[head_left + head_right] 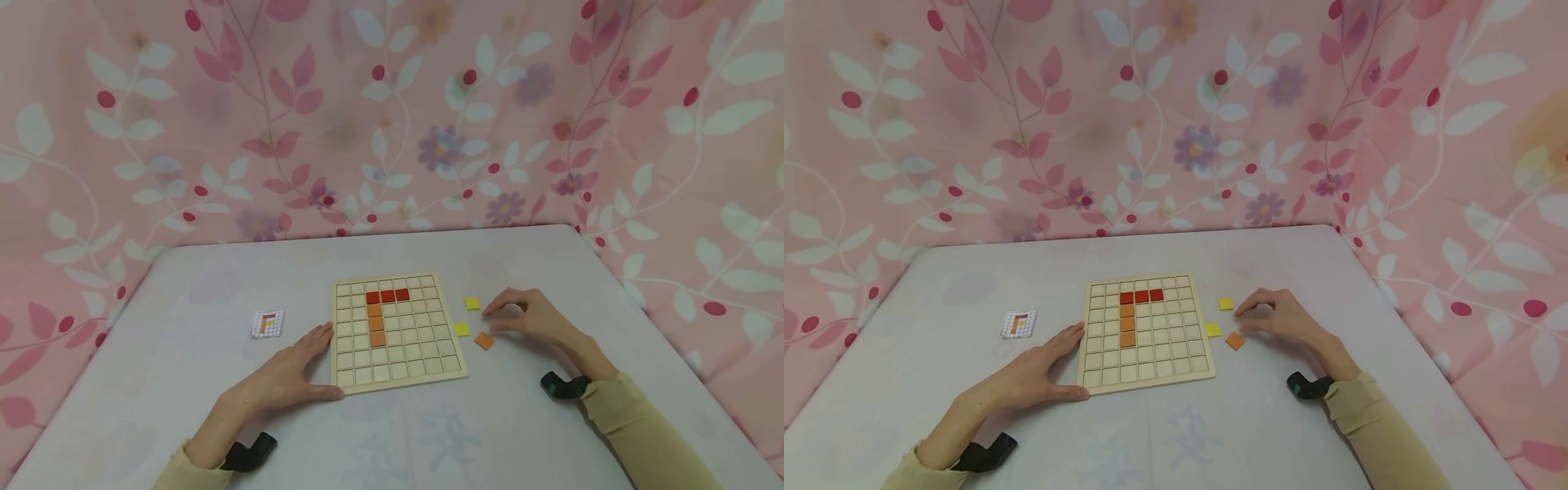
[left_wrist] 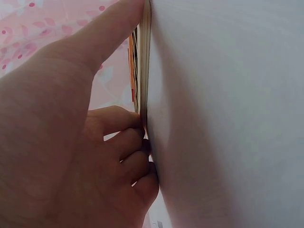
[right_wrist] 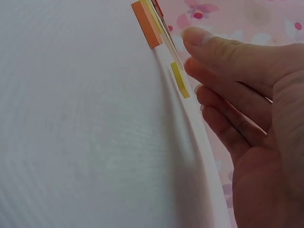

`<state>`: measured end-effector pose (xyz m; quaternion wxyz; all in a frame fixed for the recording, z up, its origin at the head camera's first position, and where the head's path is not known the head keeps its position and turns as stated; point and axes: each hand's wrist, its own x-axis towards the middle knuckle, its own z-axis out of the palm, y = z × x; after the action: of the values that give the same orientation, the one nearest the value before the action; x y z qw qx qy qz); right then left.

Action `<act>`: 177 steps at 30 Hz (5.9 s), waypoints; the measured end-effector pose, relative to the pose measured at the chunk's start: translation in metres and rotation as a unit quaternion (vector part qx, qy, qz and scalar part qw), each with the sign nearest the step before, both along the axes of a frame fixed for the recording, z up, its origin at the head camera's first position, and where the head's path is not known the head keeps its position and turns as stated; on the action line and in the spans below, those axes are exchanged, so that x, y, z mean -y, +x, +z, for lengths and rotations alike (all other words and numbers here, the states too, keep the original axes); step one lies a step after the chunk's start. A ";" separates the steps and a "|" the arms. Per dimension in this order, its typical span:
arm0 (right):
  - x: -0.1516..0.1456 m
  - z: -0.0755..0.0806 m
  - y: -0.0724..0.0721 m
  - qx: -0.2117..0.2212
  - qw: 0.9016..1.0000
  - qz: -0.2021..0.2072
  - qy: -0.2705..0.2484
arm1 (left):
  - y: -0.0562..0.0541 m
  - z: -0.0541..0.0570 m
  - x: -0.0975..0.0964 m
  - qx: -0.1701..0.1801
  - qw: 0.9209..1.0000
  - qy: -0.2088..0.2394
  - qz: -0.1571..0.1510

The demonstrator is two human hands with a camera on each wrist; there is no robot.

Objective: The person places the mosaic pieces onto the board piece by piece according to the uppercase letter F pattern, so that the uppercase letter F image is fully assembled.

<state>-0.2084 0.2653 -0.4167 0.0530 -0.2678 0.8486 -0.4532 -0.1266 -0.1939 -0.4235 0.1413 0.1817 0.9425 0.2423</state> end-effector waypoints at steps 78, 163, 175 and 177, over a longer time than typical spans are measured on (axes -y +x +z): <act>0.026 -0.021 -0.010 -0.087 0.996 0.019 -0.011 | 0.000 0.001 0.000 0.009 1.000 0.001 0.006; 0.169 -0.028 0.008 -0.157 0.976 0.151 0.019 | 0.001 0.002 0.000 0.009 1.000 0.007 0.003; 0.168 -0.029 0.008 -0.173 0.971 0.162 0.011 | -0.001 0.001 0.000 0.006 1.000 0.003 0.002; 0.168 -0.029 0.007 -0.176 0.971 0.163 0.010 | -0.001 0.001 0.001 0.004 1.000 0.001 0.002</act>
<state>-0.2015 0.0973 -0.4455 -0.0217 -0.4779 0.7936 -0.3759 -0.1273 -0.1945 -0.4230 0.1440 0.1789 0.9420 0.2447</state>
